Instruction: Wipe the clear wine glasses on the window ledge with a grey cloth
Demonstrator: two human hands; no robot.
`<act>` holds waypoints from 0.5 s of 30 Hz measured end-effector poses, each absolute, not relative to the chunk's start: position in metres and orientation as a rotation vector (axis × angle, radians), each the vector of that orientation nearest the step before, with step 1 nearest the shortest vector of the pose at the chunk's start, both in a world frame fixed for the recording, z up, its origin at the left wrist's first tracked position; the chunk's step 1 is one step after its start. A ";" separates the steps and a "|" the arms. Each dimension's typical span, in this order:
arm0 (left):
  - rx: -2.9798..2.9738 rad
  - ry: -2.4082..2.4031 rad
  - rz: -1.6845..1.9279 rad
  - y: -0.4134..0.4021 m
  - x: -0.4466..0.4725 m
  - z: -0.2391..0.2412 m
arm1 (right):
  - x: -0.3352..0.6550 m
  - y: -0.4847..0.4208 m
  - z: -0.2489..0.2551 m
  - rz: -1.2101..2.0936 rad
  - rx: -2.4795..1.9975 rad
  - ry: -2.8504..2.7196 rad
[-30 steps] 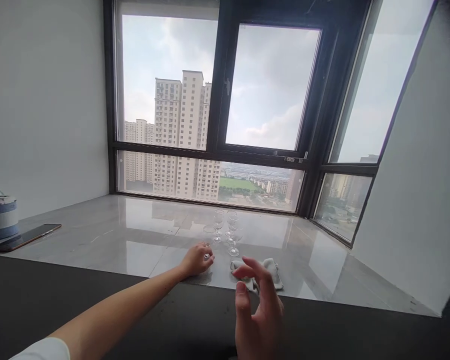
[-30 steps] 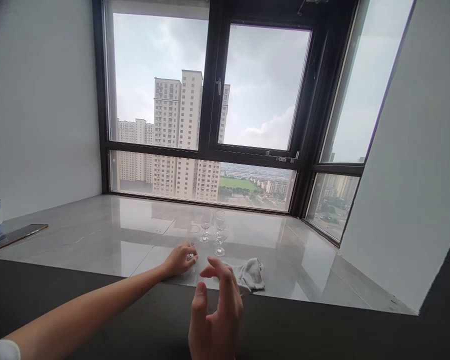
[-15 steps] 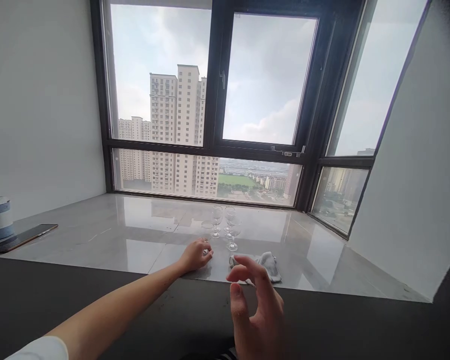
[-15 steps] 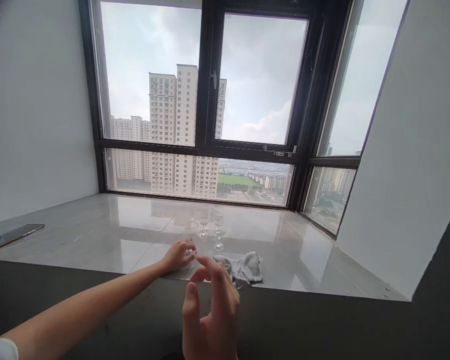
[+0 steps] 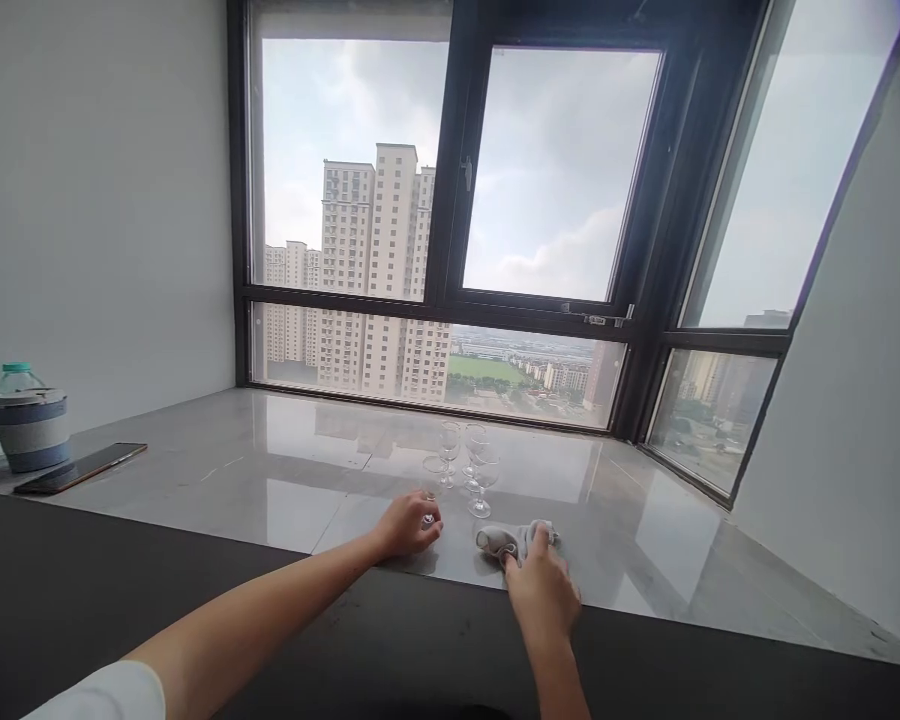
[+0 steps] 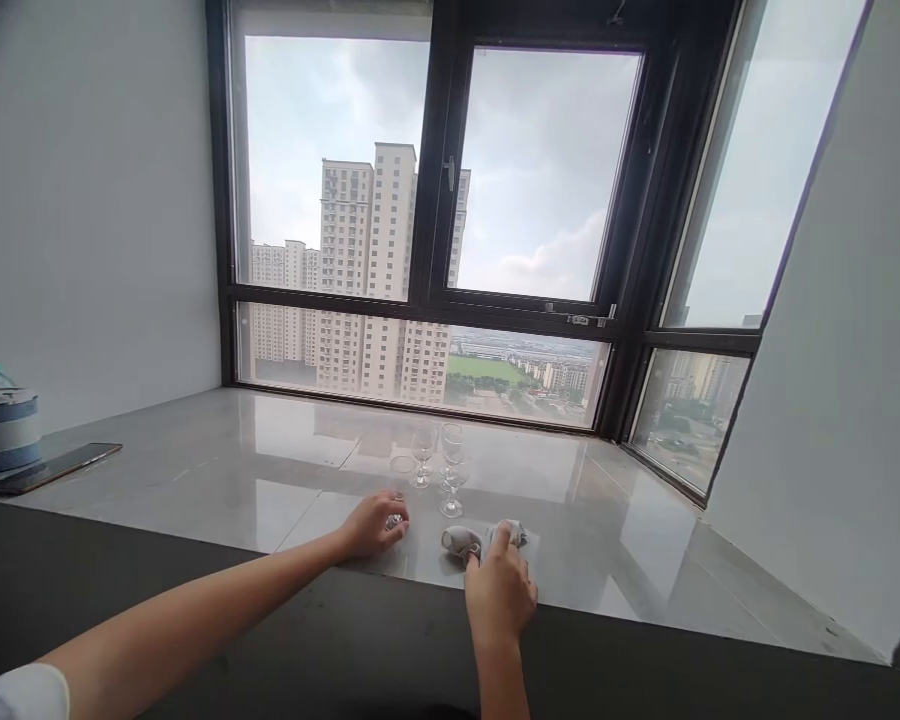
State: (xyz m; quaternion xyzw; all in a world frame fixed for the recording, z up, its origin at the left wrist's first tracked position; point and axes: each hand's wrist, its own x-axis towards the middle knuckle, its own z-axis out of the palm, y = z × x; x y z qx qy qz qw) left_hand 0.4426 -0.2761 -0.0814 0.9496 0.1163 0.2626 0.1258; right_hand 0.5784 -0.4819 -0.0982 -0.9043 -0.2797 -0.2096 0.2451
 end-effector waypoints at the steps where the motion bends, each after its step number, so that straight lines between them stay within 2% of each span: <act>1: 2.766 0.318 0.755 -0.276 0.442 -0.081 | 0.578 -0.480 -0.095 -0.492 -2.457 -0.757; 4: 2.760 0.261 0.743 -0.276 0.441 -0.081 | 0.576 -0.475 -0.080 -0.320 -2.409 -0.734; 8: 2.740 0.145 0.708 -0.276 0.441 -0.081 | 0.561 -0.473 -0.047 -0.278 -2.295 -0.715; 15: 2.801 -0.032 0.618 -0.278 0.441 -0.081 | 0.509 -0.438 -0.004 -0.589 -1.855 -0.833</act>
